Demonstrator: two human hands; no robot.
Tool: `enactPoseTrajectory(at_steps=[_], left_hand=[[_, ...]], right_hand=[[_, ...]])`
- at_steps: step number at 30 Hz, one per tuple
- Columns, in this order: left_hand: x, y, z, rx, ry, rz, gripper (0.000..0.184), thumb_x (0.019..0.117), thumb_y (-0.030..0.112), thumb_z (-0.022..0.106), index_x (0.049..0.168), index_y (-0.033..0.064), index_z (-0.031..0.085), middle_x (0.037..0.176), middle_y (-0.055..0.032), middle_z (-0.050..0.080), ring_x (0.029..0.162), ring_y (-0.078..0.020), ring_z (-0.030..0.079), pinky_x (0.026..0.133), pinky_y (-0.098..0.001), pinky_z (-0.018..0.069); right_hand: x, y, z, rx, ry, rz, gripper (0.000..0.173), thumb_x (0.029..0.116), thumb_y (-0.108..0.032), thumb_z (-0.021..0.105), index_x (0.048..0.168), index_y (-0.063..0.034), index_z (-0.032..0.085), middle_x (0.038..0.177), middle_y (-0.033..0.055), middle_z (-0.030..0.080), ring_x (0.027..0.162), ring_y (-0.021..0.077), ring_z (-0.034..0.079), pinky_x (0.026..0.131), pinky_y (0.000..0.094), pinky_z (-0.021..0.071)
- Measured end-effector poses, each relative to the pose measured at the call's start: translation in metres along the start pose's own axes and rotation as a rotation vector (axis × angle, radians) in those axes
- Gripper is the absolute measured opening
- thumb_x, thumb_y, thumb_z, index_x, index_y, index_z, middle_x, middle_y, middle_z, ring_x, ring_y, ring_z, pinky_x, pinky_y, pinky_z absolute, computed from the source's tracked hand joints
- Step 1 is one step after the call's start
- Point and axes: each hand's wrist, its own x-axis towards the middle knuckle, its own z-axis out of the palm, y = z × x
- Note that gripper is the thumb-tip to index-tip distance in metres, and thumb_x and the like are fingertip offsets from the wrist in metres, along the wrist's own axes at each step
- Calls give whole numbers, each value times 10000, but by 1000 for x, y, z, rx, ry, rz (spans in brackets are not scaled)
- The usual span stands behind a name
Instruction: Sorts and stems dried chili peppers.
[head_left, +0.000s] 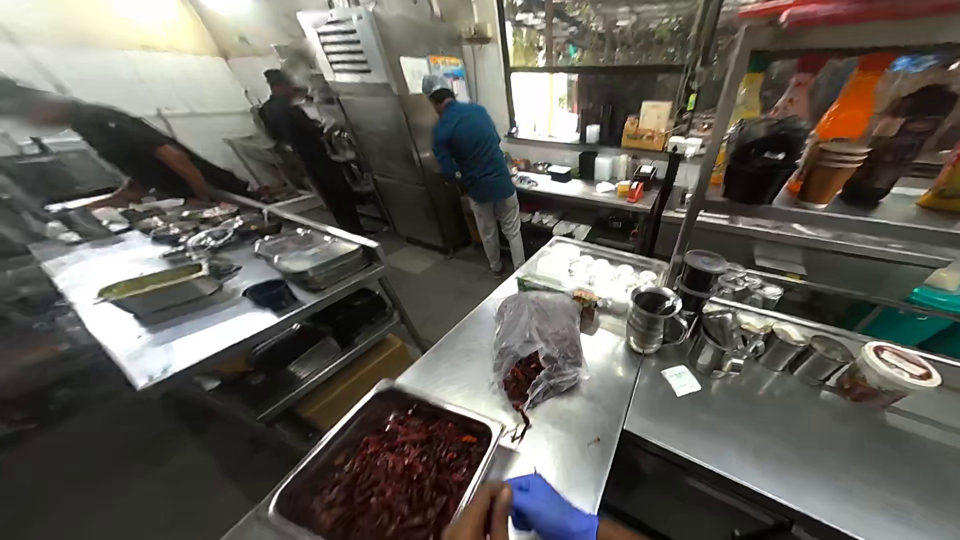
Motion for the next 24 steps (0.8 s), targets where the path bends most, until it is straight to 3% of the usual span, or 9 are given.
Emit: enactPoseTrajectory(at_steps=[2,4,7,10,13,15,18,22,24], left_hand=[[7,-43,-9,129,-82,-155,294,1028,237,534,1014,8,717,770,-104,683,673,-229,661,646,-471,568],[10,-77,-18,296,-109,-291,285,1030,277,538,1078,74,732,869,-112,718,793,-283,699,750,-553,569],[12,-111,-29,386,-49,-355,389,1018,237,599,1367,66,628,1221,-211,662,1127,-399,645,988,-623,499],[6,-127,-32,433,96,-293,637,974,214,624,1559,68,419,1503,-251,482,1369,-464,478,1114,-654,384],[-4,-117,-23,320,278,-227,268,978,182,618,1186,46,719,1296,-159,660,1218,-345,619,1039,-568,489],[-11,-103,-13,245,314,-247,238,989,232,610,958,52,762,1010,-95,737,969,-246,702,886,-498,567],[-20,-91,11,128,299,-285,339,987,307,595,764,87,724,734,-4,689,694,-115,670,669,-359,577],[-27,-85,34,-41,275,-215,168,956,198,646,902,76,749,887,2,725,830,-79,701,793,-288,607],[-30,-83,37,-151,264,-233,135,948,144,652,1010,66,743,931,-2,737,849,-97,711,801,-290,619]], right_hand=[[-3,19,-13,-659,-84,31,430,1043,-363,513,794,-42,653,689,102,598,672,247,604,654,457,481],[-15,33,-17,-1044,-288,85,431,1032,-391,485,878,-39,681,815,177,692,843,374,684,784,606,490],[-21,43,-13,-914,-345,98,407,1040,-427,487,1084,-89,710,920,141,717,885,335,695,792,588,524],[-7,28,-15,-759,-126,127,443,1041,-486,478,1292,-184,682,1025,64,734,897,230,702,838,495,559],[23,27,-40,-917,172,52,356,1034,-415,522,1238,-200,719,1029,22,746,939,201,704,885,480,549],[44,34,-57,-1047,249,-2,325,1003,-363,588,1273,-228,709,987,29,748,899,227,705,841,512,548],[67,28,-67,-1191,157,7,416,944,-368,695,1333,-226,657,923,92,738,838,312,703,755,582,542],[83,48,-69,-1270,203,-203,92,930,-226,720,960,-145,750,864,89,704,850,302,677,774,552,530],[84,61,-71,-1245,282,-322,107,954,-222,670,942,-152,750,868,56,694,847,256,666,767,502,526]])
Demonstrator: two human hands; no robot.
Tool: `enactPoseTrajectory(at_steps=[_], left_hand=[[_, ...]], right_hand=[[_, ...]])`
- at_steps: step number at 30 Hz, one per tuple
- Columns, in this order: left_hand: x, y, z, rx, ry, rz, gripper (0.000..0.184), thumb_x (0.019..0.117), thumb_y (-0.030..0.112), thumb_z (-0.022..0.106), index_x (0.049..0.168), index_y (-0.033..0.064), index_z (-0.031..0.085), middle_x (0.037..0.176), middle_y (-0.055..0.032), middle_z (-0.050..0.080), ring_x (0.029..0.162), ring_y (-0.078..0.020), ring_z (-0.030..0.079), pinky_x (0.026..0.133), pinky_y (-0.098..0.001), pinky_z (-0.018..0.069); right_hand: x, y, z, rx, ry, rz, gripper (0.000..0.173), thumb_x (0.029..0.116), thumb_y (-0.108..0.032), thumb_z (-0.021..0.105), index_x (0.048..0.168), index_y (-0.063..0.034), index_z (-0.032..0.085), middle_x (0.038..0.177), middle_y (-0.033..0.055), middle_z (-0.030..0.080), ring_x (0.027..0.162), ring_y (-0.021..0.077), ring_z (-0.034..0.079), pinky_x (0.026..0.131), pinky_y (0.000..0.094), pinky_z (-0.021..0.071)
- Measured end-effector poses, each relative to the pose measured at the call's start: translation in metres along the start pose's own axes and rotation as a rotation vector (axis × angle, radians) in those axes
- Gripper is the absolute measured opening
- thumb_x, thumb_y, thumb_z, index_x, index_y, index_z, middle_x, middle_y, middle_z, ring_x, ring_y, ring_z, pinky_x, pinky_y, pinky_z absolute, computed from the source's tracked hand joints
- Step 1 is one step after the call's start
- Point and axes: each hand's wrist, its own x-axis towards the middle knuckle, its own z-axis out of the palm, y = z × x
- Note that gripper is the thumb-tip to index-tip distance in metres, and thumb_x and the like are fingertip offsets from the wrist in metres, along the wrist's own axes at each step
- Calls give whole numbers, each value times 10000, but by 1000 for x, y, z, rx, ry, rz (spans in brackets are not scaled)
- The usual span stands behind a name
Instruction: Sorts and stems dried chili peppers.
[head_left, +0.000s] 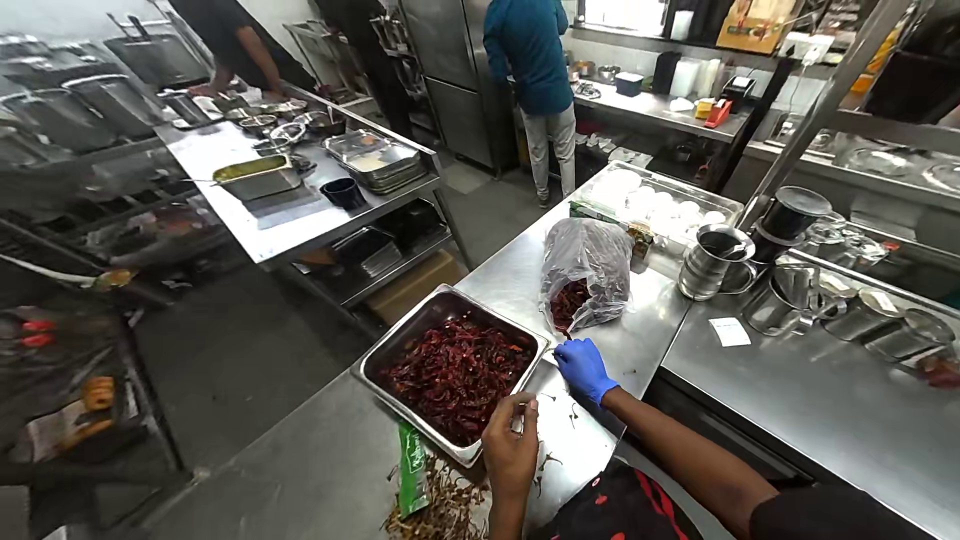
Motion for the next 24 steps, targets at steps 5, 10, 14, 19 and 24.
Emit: enactPoseTrajectory(at_steps=[5,10,14,19,24], left_hand=[[-2,0,-4,-298,-170,-299,352,1098,175,426,1122,-9,726,962,-109,772,898,-237,751,859,-398,628],[7,6,5,-621,-392,-540,435,1101,279,404,1379,7,599,1274,-160,685,1127,-276,679,959,-444,570],[13,24,10,-643,-379,-361,287,1030,123,579,1269,-1,680,1074,-184,722,985,-275,689,913,-402,570],[14,46,2,-538,-276,-266,236,1038,146,575,1170,48,744,924,-131,702,797,-205,642,696,-304,541],[15,53,-11,-330,-325,-94,238,1051,148,537,1172,112,737,1046,-60,724,929,-202,684,854,-358,587]], right_hand=[[-39,-20,-36,261,253,-213,170,976,-195,647,1088,-213,774,1016,-38,729,989,128,664,915,396,528],[-80,-51,-79,313,113,-544,252,1016,-141,553,1173,-219,734,1108,6,740,1081,188,674,974,440,523],[-91,-63,-95,296,38,-648,183,1013,-149,554,1112,-192,702,1044,17,723,1053,203,668,955,429,517],[-98,-70,-114,400,125,-646,275,973,-134,554,1200,-187,699,1026,29,728,1027,205,672,954,433,513],[-72,-88,-147,558,322,-197,315,962,-240,676,1267,-164,698,1012,-23,718,948,128,660,885,387,549]])
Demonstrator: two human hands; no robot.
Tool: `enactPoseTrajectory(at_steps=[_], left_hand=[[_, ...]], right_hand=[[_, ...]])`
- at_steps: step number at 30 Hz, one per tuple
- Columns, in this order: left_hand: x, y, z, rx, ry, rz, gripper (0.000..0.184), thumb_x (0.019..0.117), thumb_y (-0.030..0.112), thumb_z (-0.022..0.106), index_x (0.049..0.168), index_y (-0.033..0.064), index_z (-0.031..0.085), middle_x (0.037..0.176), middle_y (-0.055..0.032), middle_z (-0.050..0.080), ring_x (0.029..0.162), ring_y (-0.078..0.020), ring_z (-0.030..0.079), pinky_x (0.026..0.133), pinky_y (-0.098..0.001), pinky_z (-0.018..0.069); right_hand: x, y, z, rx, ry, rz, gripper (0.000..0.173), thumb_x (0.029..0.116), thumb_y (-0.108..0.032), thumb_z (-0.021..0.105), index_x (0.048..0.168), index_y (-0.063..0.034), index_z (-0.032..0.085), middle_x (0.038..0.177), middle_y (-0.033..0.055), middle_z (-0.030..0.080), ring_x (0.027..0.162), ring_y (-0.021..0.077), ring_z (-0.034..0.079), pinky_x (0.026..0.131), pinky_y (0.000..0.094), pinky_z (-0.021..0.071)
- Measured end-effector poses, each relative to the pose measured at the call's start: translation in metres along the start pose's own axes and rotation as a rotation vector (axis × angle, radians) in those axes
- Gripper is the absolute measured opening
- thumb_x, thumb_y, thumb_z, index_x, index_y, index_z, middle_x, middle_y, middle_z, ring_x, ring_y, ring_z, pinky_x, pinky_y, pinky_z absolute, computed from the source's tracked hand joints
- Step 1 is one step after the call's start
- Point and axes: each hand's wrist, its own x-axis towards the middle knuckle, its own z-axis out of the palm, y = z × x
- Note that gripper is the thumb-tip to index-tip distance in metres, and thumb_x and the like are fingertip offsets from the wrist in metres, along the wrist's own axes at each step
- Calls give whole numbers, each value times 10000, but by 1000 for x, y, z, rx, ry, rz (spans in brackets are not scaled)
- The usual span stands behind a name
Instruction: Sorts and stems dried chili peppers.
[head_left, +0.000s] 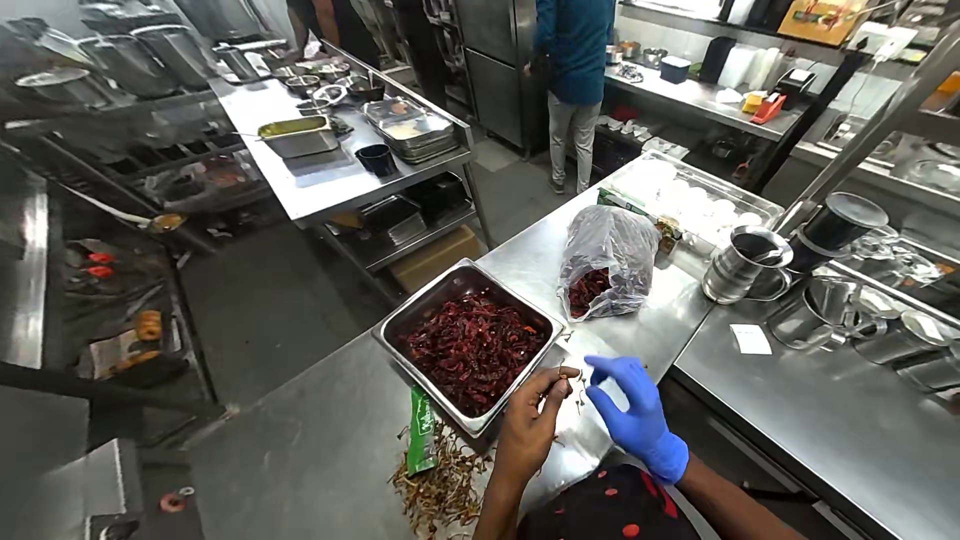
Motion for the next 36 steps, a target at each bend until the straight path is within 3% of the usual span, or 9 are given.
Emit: enactPoseTrajectory(at_steps=[3,8,12,19,23,27,30,33,36], left_hand=[[-2,4,1,178,-32,48,240,1052,193,532,1171,177,740,1073,14,719,974,-141,685,878,-357,594],[-6,1,7,359,21,119,204,1015,198,577,1010,114,762,941,23,708,867,-83,676,806,-289,591],[-6,1,11,396,183,142,175,971,208,647,1019,106,782,899,26,719,788,-50,686,739,-229,607],[-5,-3,19,545,290,257,170,936,179,654,999,79,776,914,1,719,824,-67,693,767,-253,611],[-2,-5,20,239,297,268,108,945,130,694,987,77,778,924,3,732,815,-96,707,760,-271,633],[-1,-9,27,-58,343,229,89,932,42,691,968,8,765,917,-101,733,831,-199,717,791,-344,636],[-1,-10,24,-347,309,87,99,944,6,667,979,-52,739,894,-145,722,800,-181,688,773,-315,596],[2,-16,5,-373,244,-79,102,943,30,672,971,-48,732,843,-119,704,736,-146,651,707,-280,569],[14,-24,-32,143,159,-192,116,959,154,702,1003,62,757,884,-48,741,752,-147,685,703,-331,587]], right_hand=[[30,-4,-11,51,-242,207,585,895,-407,765,1429,-239,596,1138,-35,654,1057,130,611,896,373,545],[38,3,-9,86,-323,128,102,939,-284,739,958,-208,804,957,-75,710,971,78,641,874,332,538],[30,7,1,-115,-182,-72,183,1009,-314,630,960,-202,767,927,-39,711,930,114,648,865,357,516],[27,4,11,-79,-357,299,488,1054,-497,472,825,-117,672,748,28,610,759,170,613,741,394,495],[28,-5,14,389,-300,535,460,1076,-367,484,717,-121,634,617,-40,484,586,73,479,575,272,412],[22,-5,26,1190,-276,804,403,1080,-251,439,692,-160,501,604,-71,410,572,47,426,595,223,390],[8,8,35,1723,-263,889,422,1084,-288,425,685,-191,524,615,-72,434,589,75,457,643,252,440],[-2,27,36,1362,-426,741,421,1070,-296,444,668,-187,501,615,-74,443,602,64,466,637,253,421],[-15,56,39,228,-817,595,491,1051,-426,488,729,-85,634,651,31,556,628,175,541,617,394,437]])
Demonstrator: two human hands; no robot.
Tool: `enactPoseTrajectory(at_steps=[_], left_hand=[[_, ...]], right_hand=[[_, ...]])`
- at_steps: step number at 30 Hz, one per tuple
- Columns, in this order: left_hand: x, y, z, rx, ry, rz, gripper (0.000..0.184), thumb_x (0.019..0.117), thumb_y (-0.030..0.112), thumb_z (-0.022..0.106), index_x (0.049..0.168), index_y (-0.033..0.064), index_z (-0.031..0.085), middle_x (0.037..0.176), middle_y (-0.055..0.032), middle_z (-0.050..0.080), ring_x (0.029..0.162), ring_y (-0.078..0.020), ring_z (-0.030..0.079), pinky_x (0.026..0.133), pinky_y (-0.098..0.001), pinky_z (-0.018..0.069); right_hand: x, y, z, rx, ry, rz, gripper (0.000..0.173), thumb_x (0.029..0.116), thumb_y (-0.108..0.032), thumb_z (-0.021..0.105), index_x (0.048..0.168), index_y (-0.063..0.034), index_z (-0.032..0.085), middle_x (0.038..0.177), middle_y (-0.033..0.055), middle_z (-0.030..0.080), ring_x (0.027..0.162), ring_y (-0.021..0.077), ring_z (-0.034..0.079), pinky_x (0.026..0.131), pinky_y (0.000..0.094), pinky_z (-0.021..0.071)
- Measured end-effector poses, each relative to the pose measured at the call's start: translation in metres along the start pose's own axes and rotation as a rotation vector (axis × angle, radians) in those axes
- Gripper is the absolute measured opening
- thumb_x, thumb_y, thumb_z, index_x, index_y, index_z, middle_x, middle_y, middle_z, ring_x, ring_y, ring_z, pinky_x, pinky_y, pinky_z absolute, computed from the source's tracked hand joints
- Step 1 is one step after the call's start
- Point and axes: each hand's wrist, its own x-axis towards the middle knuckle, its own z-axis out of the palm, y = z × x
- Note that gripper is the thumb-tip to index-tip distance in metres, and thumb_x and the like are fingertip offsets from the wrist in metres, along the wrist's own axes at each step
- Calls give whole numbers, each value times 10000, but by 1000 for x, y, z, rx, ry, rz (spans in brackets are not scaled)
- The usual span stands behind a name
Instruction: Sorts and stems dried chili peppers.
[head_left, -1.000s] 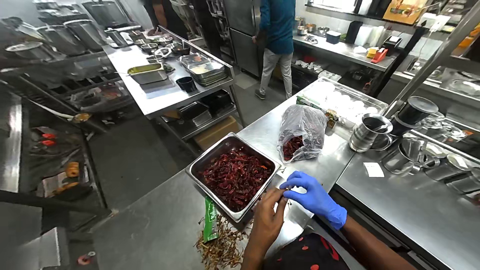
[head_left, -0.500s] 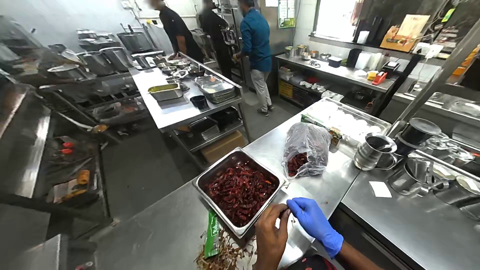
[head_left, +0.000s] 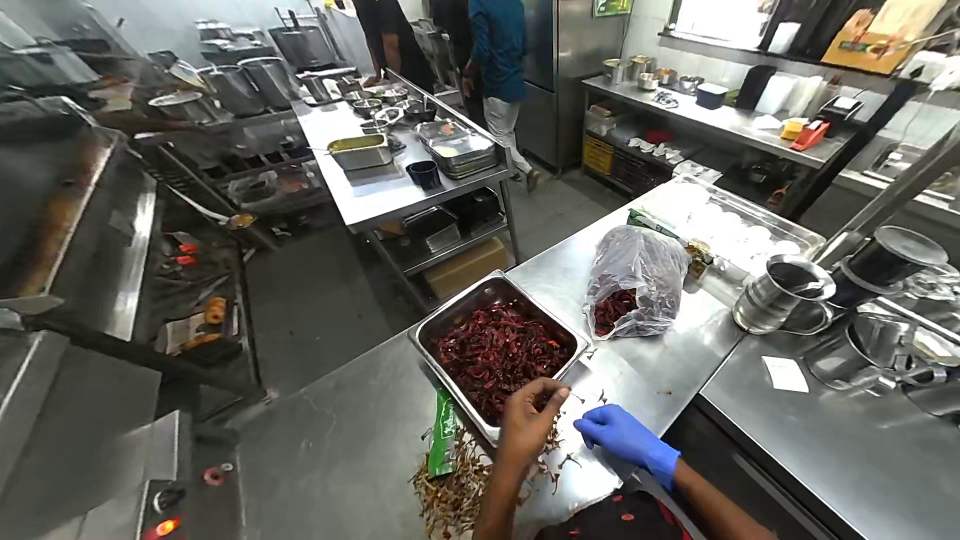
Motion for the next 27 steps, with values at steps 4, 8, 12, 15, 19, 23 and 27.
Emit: enactPoseTrajectory(at_steps=[4,8,12,15,19,23,27], left_hand=[[31,-3,-37,477,238,94,591,959,278,717,1487,105,515,1388,-175,584,1154,-338,642,958,-576,543],[35,-12,-50,620,263,155,910,938,423,670,1656,152,180,1693,-147,217,1491,-400,352,1140,-650,369],[10,-35,-35,566,181,177,357,1014,278,589,1288,74,690,1274,-118,689,1167,-270,668,1013,-516,534],[-10,-41,-17,463,192,169,297,1012,238,581,1213,82,733,1154,-71,738,1053,-178,712,942,-420,585],[-23,-49,2,361,184,206,299,1009,248,565,1193,93,742,1111,-33,746,1018,-108,713,930,-335,597],[-26,-45,5,349,169,231,296,1013,250,562,1191,102,747,1104,-4,754,1016,-76,712,930,-300,594],[-25,-35,0,274,183,240,281,1021,255,564,1173,117,757,1092,15,758,1014,-70,713,938,-292,595]], right_hand=[[4,21,23,-234,-108,130,455,1010,-520,527,1032,-103,708,883,106,693,826,263,673,759,517,527],[21,8,0,-96,52,173,440,993,-547,562,1135,-163,723,986,46,724,881,183,689,821,453,557],[54,23,-56,-335,476,157,330,1022,-446,569,1038,-167,745,915,68,730,854,249,707,761,550,570],[96,39,-100,-536,607,68,234,975,-344,639,1047,-170,777,1196,65,703,1078,283,671,902,546,547],[144,48,-132,-763,429,75,290,933,-382,682,1172,-248,777,1600,36,449,1236,369,590,954,608,498],[148,40,-121,-699,496,-39,233,981,-283,616,1073,-166,795,1282,56,693,1147,282,652,970,536,515],[90,13,-89,-371,731,-262,213,1009,-251,619,1018,-114,781,1190,66,694,1056,199,668,904,435,566]])
